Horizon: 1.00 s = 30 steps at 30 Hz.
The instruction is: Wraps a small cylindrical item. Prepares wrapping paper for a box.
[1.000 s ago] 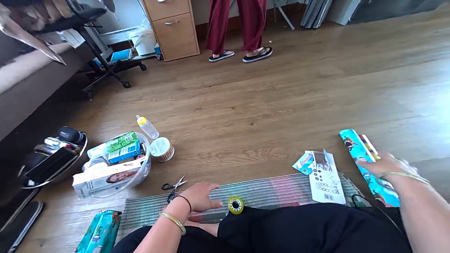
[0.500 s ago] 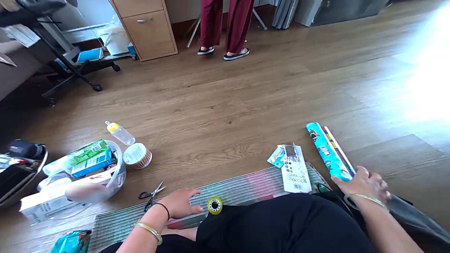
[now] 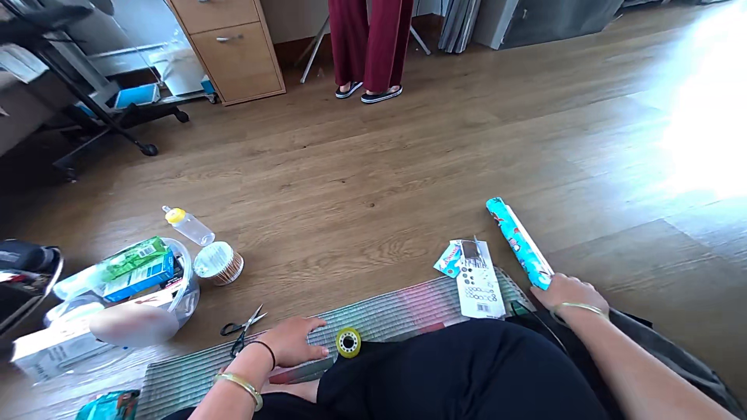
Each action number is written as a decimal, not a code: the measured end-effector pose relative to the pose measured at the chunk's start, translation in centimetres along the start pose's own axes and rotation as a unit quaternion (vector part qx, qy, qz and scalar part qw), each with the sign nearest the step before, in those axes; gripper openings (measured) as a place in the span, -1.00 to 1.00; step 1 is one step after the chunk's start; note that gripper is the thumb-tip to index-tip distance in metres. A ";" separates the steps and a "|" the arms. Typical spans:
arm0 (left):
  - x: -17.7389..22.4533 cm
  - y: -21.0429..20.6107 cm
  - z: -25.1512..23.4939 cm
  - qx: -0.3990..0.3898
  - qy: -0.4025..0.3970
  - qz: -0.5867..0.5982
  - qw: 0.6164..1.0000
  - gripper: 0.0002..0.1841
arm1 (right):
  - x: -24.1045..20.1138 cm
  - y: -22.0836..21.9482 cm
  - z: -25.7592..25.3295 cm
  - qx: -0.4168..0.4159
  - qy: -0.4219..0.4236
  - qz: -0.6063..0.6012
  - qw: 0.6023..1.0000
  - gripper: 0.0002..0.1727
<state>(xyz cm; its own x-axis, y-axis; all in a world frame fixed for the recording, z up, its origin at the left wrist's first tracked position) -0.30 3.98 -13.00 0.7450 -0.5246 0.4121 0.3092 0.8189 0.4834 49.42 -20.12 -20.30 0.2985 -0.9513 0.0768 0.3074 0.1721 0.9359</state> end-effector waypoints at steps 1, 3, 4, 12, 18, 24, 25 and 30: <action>0.0 0.0 0.0 -0.001 0.002 0.002 1.000 -0.26 | -0.5 0.5 0.3 0.005 0.013 0.004 1.000 -0.40; 0.0 0.1 0.0 -0.005 0.004 0.002 1.000 -0.26 | -1.8 1.5 0.8 0.025 0.035 0.007 0.999 -0.52; 0.0 0.1 0.0 -0.006 0.003 0.003 1.000 -0.26 | -2.5 1.9 1.0 0.034 0.041 0.008 0.999 -0.55; -0.1 0.4 0.4 0.001 0.004 0.008 1.000 -0.25 | -5.8 -0.6 1.2 0.023 0.019 0.059 0.998 -0.29; 0.0 0.5 0.3 0.008 -0.012 0.007 1.000 -0.26 | -4.0 0.1 0.7 -0.001 0.019 -0.033 0.999 -0.16; 0.1 0.8 0.7 0.029 -0.028 0.018 0.999 -0.30 | -5.8 7.7 1.9 0.070 0.095 -0.148 0.982 -0.30; 0.2 0.8 0.6 0.041 -0.040 0.022 0.998 -0.31 | -6.3 9.4 2.4 0.084 0.111 -0.158 0.978 -0.31; 0.8 0.9 0.8 0.106 -0.091 0.050 0.989 -0.41 | -10.3 17.3 5.5 0.188 0.234 -0.215 0.930 -0.26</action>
<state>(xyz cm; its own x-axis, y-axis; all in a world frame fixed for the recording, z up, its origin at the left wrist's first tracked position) 0.12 4.10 -11.60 0.6410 -0.4925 0.5887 0.0950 0.8120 0.5759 46.70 -8.77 -3.04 0.6080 -0.6817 -0.4070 0.1779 -0.3826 0.9066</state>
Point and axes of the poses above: each hand's wrist, its own z-axis away from the middle knuckle, its own y-axis out of the back of the hand, x = y × z, the point moved 1 cm from there along -z, towards the middle knuckle, and after that the axes turned 4 degrees about -y, right-handed, at the moved point
